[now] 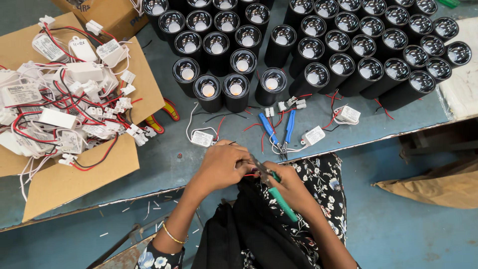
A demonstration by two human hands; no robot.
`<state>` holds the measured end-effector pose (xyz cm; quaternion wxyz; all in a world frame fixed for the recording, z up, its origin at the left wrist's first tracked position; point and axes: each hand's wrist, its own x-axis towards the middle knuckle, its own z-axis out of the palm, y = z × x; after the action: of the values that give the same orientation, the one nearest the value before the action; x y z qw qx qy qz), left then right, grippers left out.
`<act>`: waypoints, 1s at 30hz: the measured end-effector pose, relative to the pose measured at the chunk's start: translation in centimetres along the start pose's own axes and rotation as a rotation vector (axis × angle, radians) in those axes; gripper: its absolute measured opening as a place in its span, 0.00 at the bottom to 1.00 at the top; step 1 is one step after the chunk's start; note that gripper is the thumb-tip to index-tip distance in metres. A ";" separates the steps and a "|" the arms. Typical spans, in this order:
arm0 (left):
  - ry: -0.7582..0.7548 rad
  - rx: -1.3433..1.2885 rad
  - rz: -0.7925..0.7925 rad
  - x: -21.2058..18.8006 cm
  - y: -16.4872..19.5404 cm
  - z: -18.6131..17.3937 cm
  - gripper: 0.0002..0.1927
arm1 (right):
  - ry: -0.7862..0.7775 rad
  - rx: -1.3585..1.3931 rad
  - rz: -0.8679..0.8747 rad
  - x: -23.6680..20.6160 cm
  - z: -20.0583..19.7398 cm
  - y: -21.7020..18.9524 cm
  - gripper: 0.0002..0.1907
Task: The person strips the insulation from the ends of red and black wires using green-handled pliers, then joins the wire ends into small white terminal connectors. The person works through a batch of LED driver units at the table, with finished black LED downlight cylinders arranged in rows nearby.
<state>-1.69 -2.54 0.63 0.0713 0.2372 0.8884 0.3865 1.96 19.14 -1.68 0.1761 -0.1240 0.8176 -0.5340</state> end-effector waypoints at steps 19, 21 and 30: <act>0.018 0.156 0.404 -0.9 -2.2 1.0 0.04 | 0.100 0.051 -0.011 -1.2 1.6 4.4 0.07; 0.006 0.134 0.431 -0.6 -2.3 1.1 0.04 | 0.105 0.079 0.042 -1.5 1.6 4.5 0.07; 0.015 0.076 0.479 0.0 -1.9 1.0 0.05 | 0.116 0.269 0.170 -1.9 1.4 4.7 0.11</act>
<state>-2.11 -2.99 -1.39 -0.0380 0.4410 0.8211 0.3605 4.19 20.58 -6.26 0.1883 0.0012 0.7550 -0.6281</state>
